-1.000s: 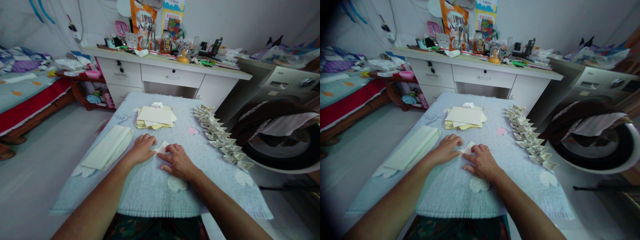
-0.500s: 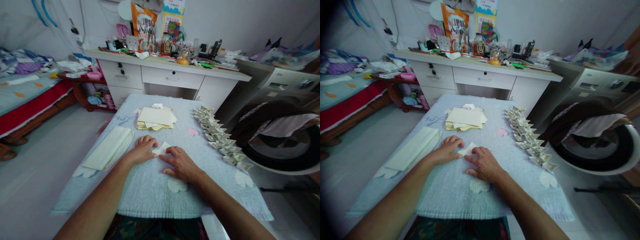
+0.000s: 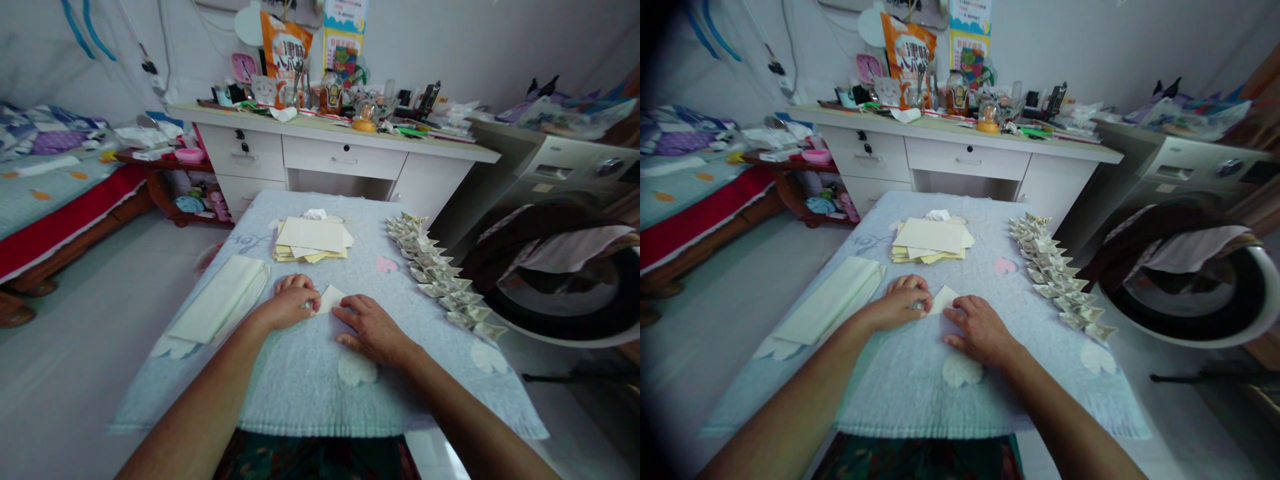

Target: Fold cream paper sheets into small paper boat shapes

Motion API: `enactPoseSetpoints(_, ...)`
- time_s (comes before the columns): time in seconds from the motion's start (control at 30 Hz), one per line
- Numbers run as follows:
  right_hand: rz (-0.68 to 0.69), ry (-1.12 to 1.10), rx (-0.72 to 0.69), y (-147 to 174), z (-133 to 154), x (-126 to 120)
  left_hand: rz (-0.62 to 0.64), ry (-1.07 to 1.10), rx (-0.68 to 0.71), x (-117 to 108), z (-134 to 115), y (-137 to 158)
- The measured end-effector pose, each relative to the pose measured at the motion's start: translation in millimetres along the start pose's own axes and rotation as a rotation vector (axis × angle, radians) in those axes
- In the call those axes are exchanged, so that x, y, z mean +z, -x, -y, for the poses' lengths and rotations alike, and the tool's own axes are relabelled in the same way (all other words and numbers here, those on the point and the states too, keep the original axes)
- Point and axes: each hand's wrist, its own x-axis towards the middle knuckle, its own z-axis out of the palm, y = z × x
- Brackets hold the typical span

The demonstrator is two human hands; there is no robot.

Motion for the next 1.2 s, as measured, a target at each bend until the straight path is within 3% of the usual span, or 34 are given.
enactPoseSetpoints(0.43, -0.066, 0.04, 0.122, 29, -27, -7, 0.015, -0.006, -0.025, -3, -2, 0)
enactPoseSetpoints(0.8, -0.126, -0.084, 0.164, 42, -41, -7, 0.014, -0.007, -0.022, -5, -4, 0)
enactPoseSetpoints(1.0, -0.28, -0.129, 0.223, 14, -31, -16, 0.003, 0.011, -0.015, -4, -3, 0)
enactPoseSetpoints(1.2, -0.126, -0.079, 0.084, -31, -4, -6, -0.021, 0.0, 0.022, 0, 1, 0)
